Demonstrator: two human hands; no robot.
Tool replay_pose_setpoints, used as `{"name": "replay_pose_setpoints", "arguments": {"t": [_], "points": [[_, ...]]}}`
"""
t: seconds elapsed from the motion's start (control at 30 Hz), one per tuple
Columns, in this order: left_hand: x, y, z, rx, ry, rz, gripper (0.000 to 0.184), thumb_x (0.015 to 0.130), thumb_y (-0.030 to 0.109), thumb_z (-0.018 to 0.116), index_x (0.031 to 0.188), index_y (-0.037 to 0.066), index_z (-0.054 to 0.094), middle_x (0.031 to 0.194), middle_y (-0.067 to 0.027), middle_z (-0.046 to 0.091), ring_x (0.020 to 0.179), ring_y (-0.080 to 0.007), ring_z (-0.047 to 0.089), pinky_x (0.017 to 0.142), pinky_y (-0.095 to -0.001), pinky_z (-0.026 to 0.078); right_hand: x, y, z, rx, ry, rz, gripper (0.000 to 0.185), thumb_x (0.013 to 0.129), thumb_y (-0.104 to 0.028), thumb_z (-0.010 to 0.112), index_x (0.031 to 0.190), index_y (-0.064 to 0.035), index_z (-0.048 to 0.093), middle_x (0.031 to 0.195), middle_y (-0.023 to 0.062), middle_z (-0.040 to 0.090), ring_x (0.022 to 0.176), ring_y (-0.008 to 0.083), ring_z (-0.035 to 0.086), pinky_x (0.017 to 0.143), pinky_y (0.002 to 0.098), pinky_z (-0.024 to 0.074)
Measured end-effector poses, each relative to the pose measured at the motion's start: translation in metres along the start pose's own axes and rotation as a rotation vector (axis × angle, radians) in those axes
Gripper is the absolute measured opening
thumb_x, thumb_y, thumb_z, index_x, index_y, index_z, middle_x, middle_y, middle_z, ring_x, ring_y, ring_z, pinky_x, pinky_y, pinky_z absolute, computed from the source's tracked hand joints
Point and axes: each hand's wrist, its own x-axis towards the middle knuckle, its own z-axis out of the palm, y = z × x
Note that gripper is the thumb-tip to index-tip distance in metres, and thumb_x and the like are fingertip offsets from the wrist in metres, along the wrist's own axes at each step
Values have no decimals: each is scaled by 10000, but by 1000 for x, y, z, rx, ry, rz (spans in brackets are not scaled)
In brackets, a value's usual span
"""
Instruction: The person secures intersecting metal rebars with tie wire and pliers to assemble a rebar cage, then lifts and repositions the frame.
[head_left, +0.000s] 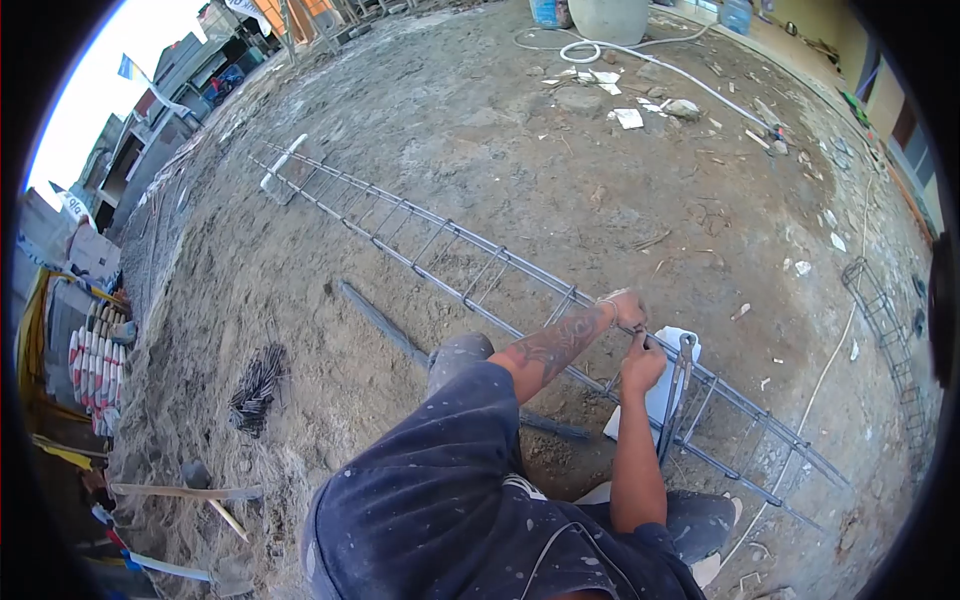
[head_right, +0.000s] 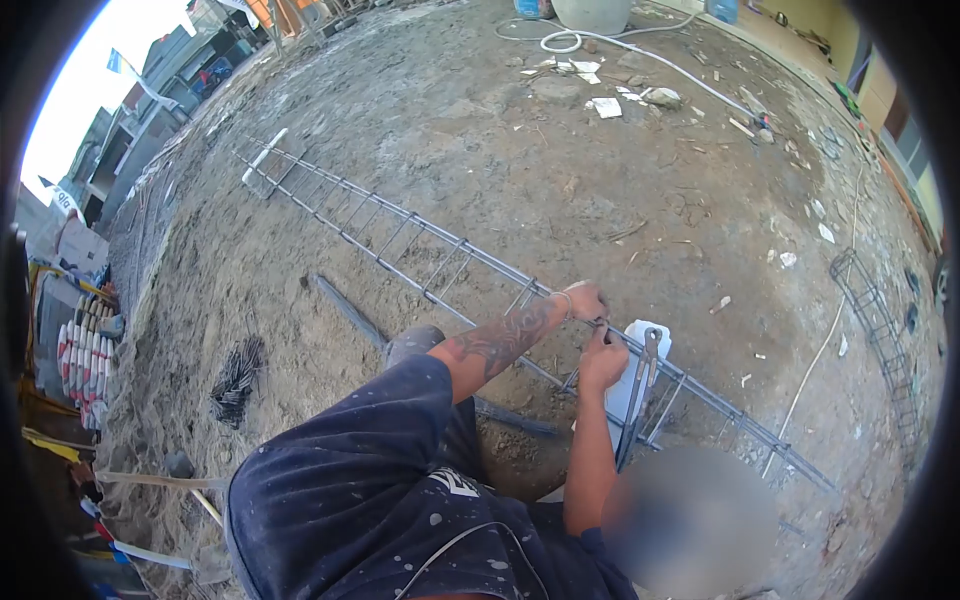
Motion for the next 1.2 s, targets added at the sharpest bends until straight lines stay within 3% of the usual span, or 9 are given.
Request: {"name": "replay_pose_setpoints", "arguments": {"t": [0.17, 0.4, 0.57, 0.67, 0.73, 0.87, 0.97, 1.1, 1.2], "points": [[-13, -3, -6, -144, 30, 119, 283, 693, 264, 582, 870, 66, 683, 808, -116, 667, 751, -218, 635, 724, -320, 492, 1, 4, 2, 25, -52, 21, 353, 822, -277, 563, 713, 56, 606, 589, 216, 547, 495, 336, 491, 521, 417, 367], [-12, -8, -2, -164, -17, 149, 291, 721, 312, 611, 870, 75, 686, 803, -119, 665, 747, -229, 639, 704, -315, 485, -4, 2, -10, -117, -93, 12, 329, 814, -296, 534, 790, 22, 617, 730, 236, 581, 702, 400, 560, 644, 453, 424], [-15, -5, 23, 75, 207, -4, 347, 772, 426, 518, 954, 174, 670, 1055, -107, 603, 1043, -285, 539, 974, -515, 245, -11, 13, -18, -215, -134, -81, 288, 825, -253, 505, 886, 6, 614, 792, 233, 600, 776, 411, 557, 693, 453, 427], [-35, 7, 18, 4, 375, 75, 312, 746, 406, 582, 838, 130, 694, 832, -106, 657, 871, -283, 598, 896, -424, 321, -6, 29, -20, -45, -273, -8, 268, 831, -207, 471, 870, 13, 619, 786, 219, 605, 768, 391, 572, 695, 432, 432], [-37, 5, 23, -5, 429, 102, 302, 749, 405, 581, 827, 136, 693, 827, -100, 657, 863, -282, 598, 894, -423, 317, -2, 32, -14, 210, -284, 268, 261, 820, -168, 448, 860, 37, 606, 753, 203, 599, 701, 334, 571, 676, 397, 431], [-38, 3, 21, -106, 341, 99, 248, 766, 377, 539, 860, 177, 651, 942, -39, 640, 950, -251, 574, 970, -520, 208, 3, 34, 0, 267, -179, 274, 270, 819, -164, 438, 844, 56, 592, 725, 196, 589, 660, 286, 541, 660, 374, 415], [-35, 1, 30, -107, 507, 156, 278, 761, 390, 573, 802, 141, 689, 786, -83, 658, 842, -275, 599, 898, -443, 303, 3, 32, 9, 313, -52, 211, 394, 873, -276, 417, 827, 80, 580, 718, 242, 571, 665, 317, 522, 666, 400, 389], [-30, 0, 32, -34, 516, 165, 281, 761, 389, 567, 824, 141, 685, 804, -87, 654, 834, -283, 600, 889, -438, 325, 4, 1, 0, 125, 5, 279, 620, 847, -501, 455, 714, 89, 593, 695, 270, 579, 680, 378, 540, 682, 445, 389], [-18, -2, 33, 28, 431, 93, 289, 754, 388, 560, 861, 145, 676, 872, -98, 643, 863, -294, 594, 860, -418, 368, 8, 6, 6, 80, -7, 324, 606, 834, -507, 475, 714, 72, 608, 700, 274, 581, 689, 410, 550, 671, 449, 398]]}}
